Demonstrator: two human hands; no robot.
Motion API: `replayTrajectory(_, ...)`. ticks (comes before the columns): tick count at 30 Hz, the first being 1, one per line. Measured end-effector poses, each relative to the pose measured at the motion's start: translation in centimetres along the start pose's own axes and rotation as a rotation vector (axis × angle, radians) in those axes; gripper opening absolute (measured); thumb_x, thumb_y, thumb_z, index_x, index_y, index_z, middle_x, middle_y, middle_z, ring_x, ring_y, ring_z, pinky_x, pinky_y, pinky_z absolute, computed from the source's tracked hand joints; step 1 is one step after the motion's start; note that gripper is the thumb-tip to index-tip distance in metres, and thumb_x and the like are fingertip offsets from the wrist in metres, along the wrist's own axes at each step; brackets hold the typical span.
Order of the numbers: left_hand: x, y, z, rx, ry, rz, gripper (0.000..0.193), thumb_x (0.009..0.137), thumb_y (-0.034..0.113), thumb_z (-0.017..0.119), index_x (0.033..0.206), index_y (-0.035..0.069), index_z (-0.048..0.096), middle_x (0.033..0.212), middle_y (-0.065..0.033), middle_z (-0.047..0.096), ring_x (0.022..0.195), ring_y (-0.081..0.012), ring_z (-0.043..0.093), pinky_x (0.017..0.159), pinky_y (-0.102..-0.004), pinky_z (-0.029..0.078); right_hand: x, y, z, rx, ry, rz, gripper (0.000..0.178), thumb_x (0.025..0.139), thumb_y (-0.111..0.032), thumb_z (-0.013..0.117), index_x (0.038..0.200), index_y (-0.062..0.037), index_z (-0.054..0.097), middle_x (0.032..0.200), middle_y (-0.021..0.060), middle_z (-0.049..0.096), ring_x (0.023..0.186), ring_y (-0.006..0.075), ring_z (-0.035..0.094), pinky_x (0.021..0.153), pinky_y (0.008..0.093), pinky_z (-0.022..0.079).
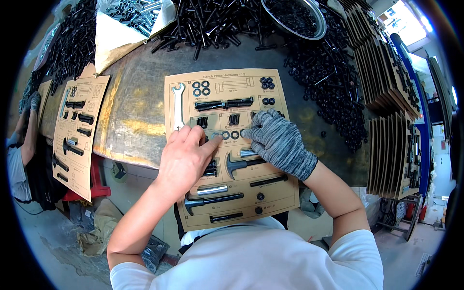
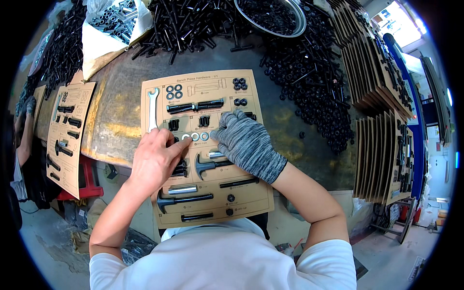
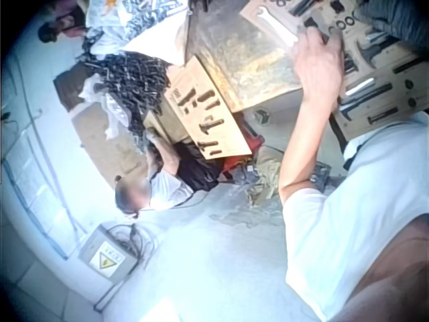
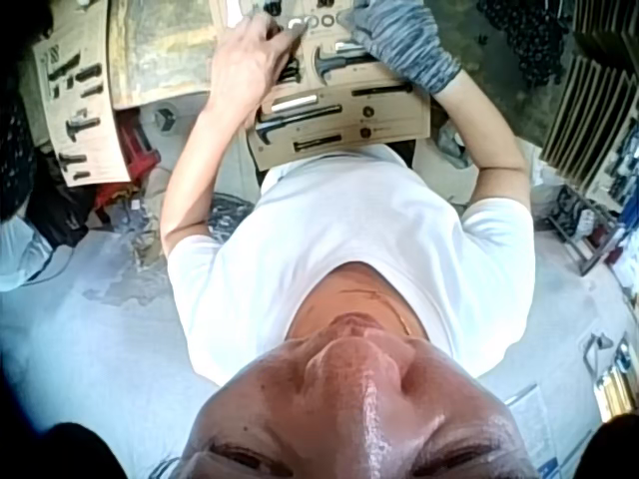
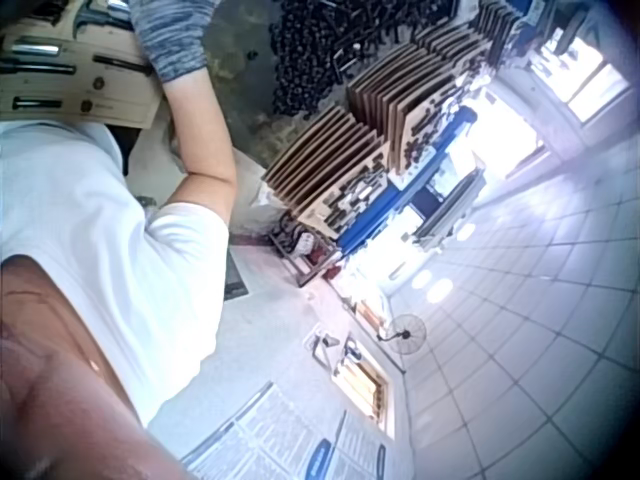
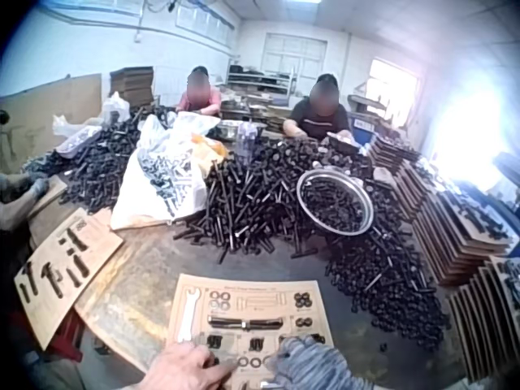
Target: The person places various hardware items including hammers, wrenches, bolts, nuts, and washers into designated slots on a cardboard display board. They repeatedly pick items from piles on the table and arrange them on the board, then move completed boards aside and continue with new ones.
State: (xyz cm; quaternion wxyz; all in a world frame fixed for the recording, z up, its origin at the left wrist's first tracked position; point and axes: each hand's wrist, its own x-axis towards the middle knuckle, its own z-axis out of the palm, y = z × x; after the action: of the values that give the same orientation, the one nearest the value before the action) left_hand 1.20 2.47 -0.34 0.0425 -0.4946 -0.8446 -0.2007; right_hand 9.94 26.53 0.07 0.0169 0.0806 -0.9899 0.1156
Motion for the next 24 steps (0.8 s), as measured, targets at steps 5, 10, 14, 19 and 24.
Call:
replayTrajectory(5,0.2,0.1,0.0,-0.009,-0.001,-0.008,0.035,0.08,0.009,0.075,0.114,0.016,0.076,0.084,-0.005,0.049,0.083,-0.024,0.053,0.075,-0.0369,0.046,0.0,0.2,-0.4,0.084,-0.003,-0.02,0.029,0.081,-0.02,0.076,0.11,-0.016,0.078,0.105,0.0067,0.064,0.1,0.0272,0.06,0.088,0.0389,0.053)
replayTrajectory(10,0.7,0.3,0.2,-0.041,-0.029,0.007,0.038,0.078,0.008,0.075,0.116,0.017,0.076,0.085,-0.005,0.049,0.084,-0.0242,0.054,0.075,-0.0371,0.046,0.4,-0.6,-0.3,0.083,-0.059,-0.017,0.032,0.081,-0.021,0.075,0.113,-0.0172,0.077,0.102,0.006,0.062,0.098,0.0269,0.06,0.087,0.0384,0.053)
replayTrajectory(14,0.6,0.2,0.4,-0.066,-0.04,-0.001,0.039,0.079,0.006,0.074,0.117,0.015,0.075,0.085,-0.0058,0.05,0.084,-0.0255,0.054,0.075,-0.0376,0.046,0.7,-0.5,0.0,0.068,-0.071,-0.006,0.03,0.083,-0.02,0.072,0.113,-0.0178,0.077,0.101,0.0055,0.061,0.098,0.0256,0.061,0.084,0.0385,0.054)
replayTrajectory(19,2.7,-1.9,-0.9,-0.033,0.123,-0.05,0.022,0.086,0.008,0.068,0.107,0.01,0.074,0.087,-0.0075,0.055,0.084,-0.0256,0.056,0.075,-0.0367,0.049,1.2,3.4,-1.2,0.248,0.354,-0.064,0.024,0.086,-0.016,0.071,0.109,-0.0133,0.076,0.1,0.0076,0.066,0.092,0.0252,0.066,0.082,0.0357,0.057)
replayTrajectory(24,13.6,-6.0,0.7,-0.115,0.263,-0.085,0.013,0.091,0.011,0.064,0.102,0.006,0.07,0.097,-0.0125,0.065,0.096,-0.0334,0.065,0.082,-0.0422,0.053,9.7,13.6,-1.1,0.019,0.529,0.196,0.022,0.09,-0.015,0.066,0.111,-0.0116,0.071,0.1,0.0118,0.068,0.09,0.0305,0.068,0.083,0.0414,0.056)
